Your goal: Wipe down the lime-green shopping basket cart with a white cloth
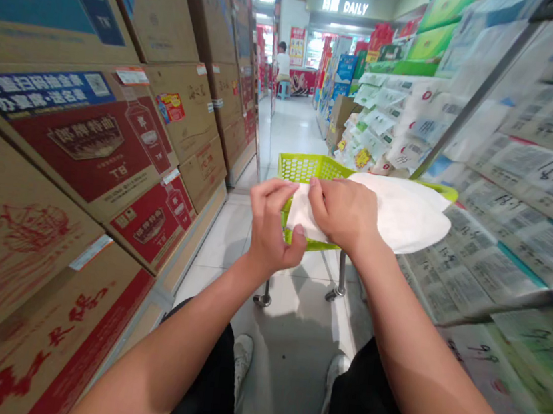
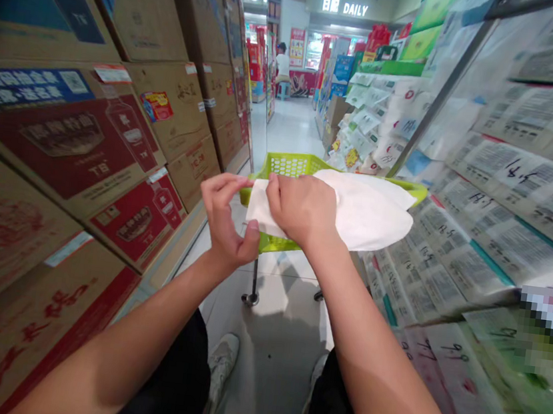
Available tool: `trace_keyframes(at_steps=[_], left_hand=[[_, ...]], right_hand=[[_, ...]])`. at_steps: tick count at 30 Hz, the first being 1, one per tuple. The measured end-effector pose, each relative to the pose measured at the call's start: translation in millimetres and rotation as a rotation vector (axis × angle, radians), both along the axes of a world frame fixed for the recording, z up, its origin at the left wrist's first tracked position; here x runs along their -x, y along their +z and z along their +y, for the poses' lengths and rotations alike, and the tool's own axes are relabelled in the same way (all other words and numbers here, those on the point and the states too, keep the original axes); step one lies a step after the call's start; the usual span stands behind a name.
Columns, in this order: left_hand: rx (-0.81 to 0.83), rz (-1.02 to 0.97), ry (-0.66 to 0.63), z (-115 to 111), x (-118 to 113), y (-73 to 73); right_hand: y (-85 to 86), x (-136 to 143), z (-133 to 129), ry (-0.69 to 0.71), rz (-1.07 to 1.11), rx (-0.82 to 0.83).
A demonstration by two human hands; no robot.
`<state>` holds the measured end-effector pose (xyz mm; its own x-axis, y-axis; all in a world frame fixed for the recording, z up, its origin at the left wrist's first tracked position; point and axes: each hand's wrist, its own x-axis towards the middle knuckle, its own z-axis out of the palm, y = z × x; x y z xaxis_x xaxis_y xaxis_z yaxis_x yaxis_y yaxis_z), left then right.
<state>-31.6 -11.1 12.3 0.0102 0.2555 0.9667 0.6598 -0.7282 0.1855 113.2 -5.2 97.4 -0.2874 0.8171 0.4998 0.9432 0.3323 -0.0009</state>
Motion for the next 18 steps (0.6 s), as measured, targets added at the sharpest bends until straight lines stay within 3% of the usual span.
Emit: trace_keyframes(at_steps=[3,6,8,12,18], left_hand=[[0.111,-0.039,-0.087,30,29,-11.9],[0.377,0.142,-0.256,60,51,-24.6],[0.446,0.202,-0.315,71,57,-28.6],[0.400,0.228,-0.283,73,47,-23.0],[0.357,0.249,-0.268,63,9,-17.9]], right_hand=[[-2.5,-8,1,0.027,-0.046,-0.022],[-5.6,-10,4,-0.001,-0.048,-0.044],[-8.5,-11,6,-0.040,-0.038,-0.075],[-14.7,-28,11,-0.048,-0.047,-0.132],[-16.8,-95,22,0.052,0.001,-0.122]])
